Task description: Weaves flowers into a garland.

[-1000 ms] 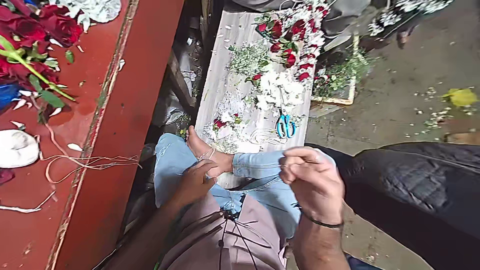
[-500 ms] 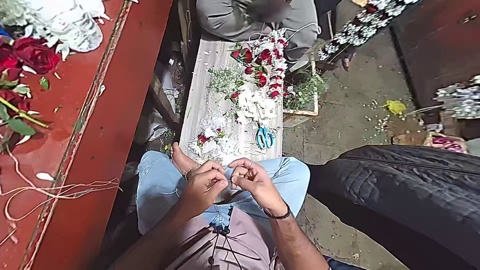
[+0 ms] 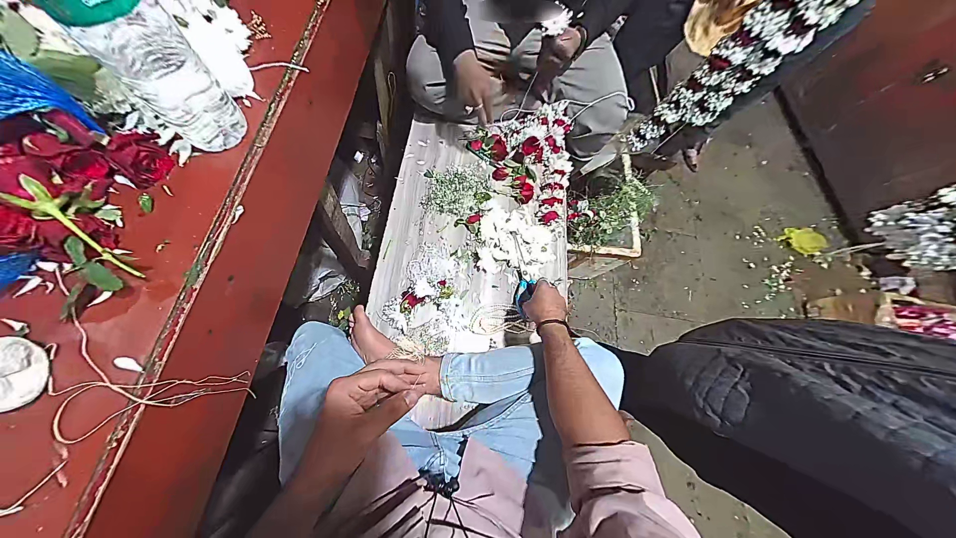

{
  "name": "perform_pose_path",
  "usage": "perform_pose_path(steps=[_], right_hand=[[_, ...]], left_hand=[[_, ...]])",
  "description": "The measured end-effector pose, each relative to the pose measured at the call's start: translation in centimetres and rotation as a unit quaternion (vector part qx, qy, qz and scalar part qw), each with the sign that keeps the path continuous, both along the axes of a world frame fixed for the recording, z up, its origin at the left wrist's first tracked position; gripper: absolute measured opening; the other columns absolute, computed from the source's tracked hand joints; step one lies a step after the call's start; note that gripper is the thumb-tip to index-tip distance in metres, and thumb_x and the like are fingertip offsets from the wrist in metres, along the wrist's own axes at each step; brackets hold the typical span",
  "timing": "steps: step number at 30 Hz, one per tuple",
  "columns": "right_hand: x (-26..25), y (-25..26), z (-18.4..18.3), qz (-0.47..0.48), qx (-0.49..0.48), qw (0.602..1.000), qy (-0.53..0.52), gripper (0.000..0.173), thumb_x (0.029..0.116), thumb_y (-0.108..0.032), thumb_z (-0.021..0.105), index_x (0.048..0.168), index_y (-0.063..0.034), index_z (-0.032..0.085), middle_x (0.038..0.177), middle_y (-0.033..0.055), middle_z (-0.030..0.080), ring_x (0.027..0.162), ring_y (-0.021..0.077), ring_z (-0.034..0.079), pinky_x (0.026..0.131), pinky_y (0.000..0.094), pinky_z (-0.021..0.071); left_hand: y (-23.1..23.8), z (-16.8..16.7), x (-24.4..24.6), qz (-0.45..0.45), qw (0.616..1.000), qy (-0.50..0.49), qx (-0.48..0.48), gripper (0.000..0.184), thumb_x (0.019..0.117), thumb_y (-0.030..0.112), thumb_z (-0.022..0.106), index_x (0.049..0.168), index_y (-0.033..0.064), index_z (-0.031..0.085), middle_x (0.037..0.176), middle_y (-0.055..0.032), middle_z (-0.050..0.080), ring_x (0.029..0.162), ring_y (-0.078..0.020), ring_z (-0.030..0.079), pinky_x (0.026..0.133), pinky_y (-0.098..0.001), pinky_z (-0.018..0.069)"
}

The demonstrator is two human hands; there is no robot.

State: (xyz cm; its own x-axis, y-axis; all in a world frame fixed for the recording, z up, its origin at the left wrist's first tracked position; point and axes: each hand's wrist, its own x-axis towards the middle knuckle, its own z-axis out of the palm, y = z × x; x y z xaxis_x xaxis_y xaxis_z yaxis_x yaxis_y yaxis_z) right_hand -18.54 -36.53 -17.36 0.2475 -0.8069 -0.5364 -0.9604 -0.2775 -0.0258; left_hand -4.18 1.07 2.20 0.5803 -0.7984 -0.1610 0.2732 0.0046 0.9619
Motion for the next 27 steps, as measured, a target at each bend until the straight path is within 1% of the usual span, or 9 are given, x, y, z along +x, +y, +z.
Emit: perform_pose_path(steps=[3,6,9,12,15,17,18,21,27], right_hand=[[-0.4,-0.5,-0.3,-0.011,-0.002,1.000,-0.020,0.054,0.0804,-0.021,0.078,0.127,-0.0013,0.060,0.111,0.0293,0.069,0.106,0.0500,0.066,0.085,0.0710,0.0507],[-1.9,-1.8,0.8,-0.078,0.025,0.986,-0.143,0.056,0.0769,-0.017,0.079,0.129,-0.0073,0.063,0.104,0.0256,0.070,0.095,0.0453,0.068,0.081,0.0685,0.0519],[-2.9,-0.8,4.2,-0.188,0.125,0.929,-0.294,0.056,0.0836,-0.007,0.073,0.137,-0.0102,0.056,0.093,0.0158,0.072,0.071,0.0266,0.068,0.064,0.0459,0.0577],[-3.8,1.8,7.4,-0.239,0.233,0.838,-0.431,0.066,0.0868,0.000,0.073,0.147,-0.0104,0.048,0.097,0.0169,0.074,0.078,0.0257,0.074,0.069,0.0409,0.0636],[-5.3,5.0,9.0,-0.181,0.320,0.772,-0.519,0.085,0.0804,-0.015,0.085,0.152,-0.0049,0.040,0.110,0.0182,0.071,0.095,0.0287,0.072,0.085,0.0448,0.0633],[-6.0,7.4,10.3,-0.113,0.392,0.742,-0.532,0.093,0.0837,-0.051,0.080,0.152,-0.0024,0.039,0.111,0.0139,0.069,0.097,0.0247,0.070,0.087,0.0414,0.0603],[-6.3,8.6,10.9,-0.079,0.421,0.732,-0.529,0.093,0.0841,-0.061,0.075,0.148,-0.0014,0.044,0.110,0.0119,0.069,0.097,0.0229,0.068,0.086,0.0400,0.0588],[-6.5,11.9,12.3,-0.012,0.479,0.709,-0.517,0.081,0.0867,-0.061,0.072,0.142,-0.0037,0.056,0.105,0.0076,0.069,0.094,0.0186,0.065,0.085,0.0369,0.0567],[-7.1,15.4,14.1,0.066,0.596,0.637,-0.484,0.072,0.0884,-0.054,0.075,0.142,-0.0095,0.060,0.106,0.0080,0.071,0.095,0.0198,0.068,0.087,0.0396,0.0592]], left_hand=[[-0.3,-0.3,-0.3,0.005,1.000,-0.007,-0.003,0.012,0.0931,0.010,0.071,0.089,-0.0011,0.074,0.119,-0.0197,0.071,0.111,-0.0292,0.070,0.095,-0.0393,0.0599],[-0.7,-0.5,-0.2,0.007,1.000,-0.013,-0.004,0.013,0.0934,0.009,0.069,0.089,-0.0020,0.073,0.121,-0.0199,0.071,0.114,-0.0288,0.069,0.097,-0.0388,0.0592],[-0.4,-1.6,0.3,0.019,1.000,-0.006,-0.006,0.014,0.0959,0.008,0.065,0.091,-0.0039,0.072,0.122,-0.0208,0.070,0.114,-0.0307,0.069,0.100,-0.0420,0.0581],[-0.5,-3.0,1.1,0.017,0.999,0.026,-0.022,0.015,0.0985,0.005,0.060,0.092,-0.0057,0.068,0.125,-0.0236,0.069,0.115,-0.0356,0.069,0.101,-0.0473,0.0584],[-1.1,-3.7,1.6,0.022,0.997,0.064,-0.043,0.017,0.1007,0.007,0.057,0.093,-0.0054,0.066,0.128,-0.0249,0.066,0.120,-0.0376,0.066,0.103,-0.0492,0.0566],[-1.6,-4.0,2.0,0.019,0.993,0.100,-0.063,0.018,0.1013,0.006,0.054,0.097,-0.0072,0.066,0.133,-0.0269,0.063,0.125,-0.0400,0.062,0.108,-0.0508,0.0531],[-1.8,-4.1,2.1,0.016,0.990,0.116,-0.073,0.018,0.1015,0.005,0.052,0.098,-0.0076,0.065,0.135,-0.0275,0.062,0.127,-0.0401,0.061,0.110,-0.0508,0.0513],[-2.1,-4.3,2.8,0.015,0.987,0.133,-0.085,0.017,0.1014,0.003,0.051,0.100,-0.0079,0.064,0.135,-0.0281,0.061,0.129,-0.0409,0.059,0.112,-0.0515,0.0491],[-2.4,-4.6,3.4,0.032,0.984,0.142,-0.099,0.017,0.1012,0.004,0.052,0.097,-0.0060,0.065,0.134,-0.0279,0.062,0.128,-0.0399,0.060,0.111,-0.0514,0.0489]])
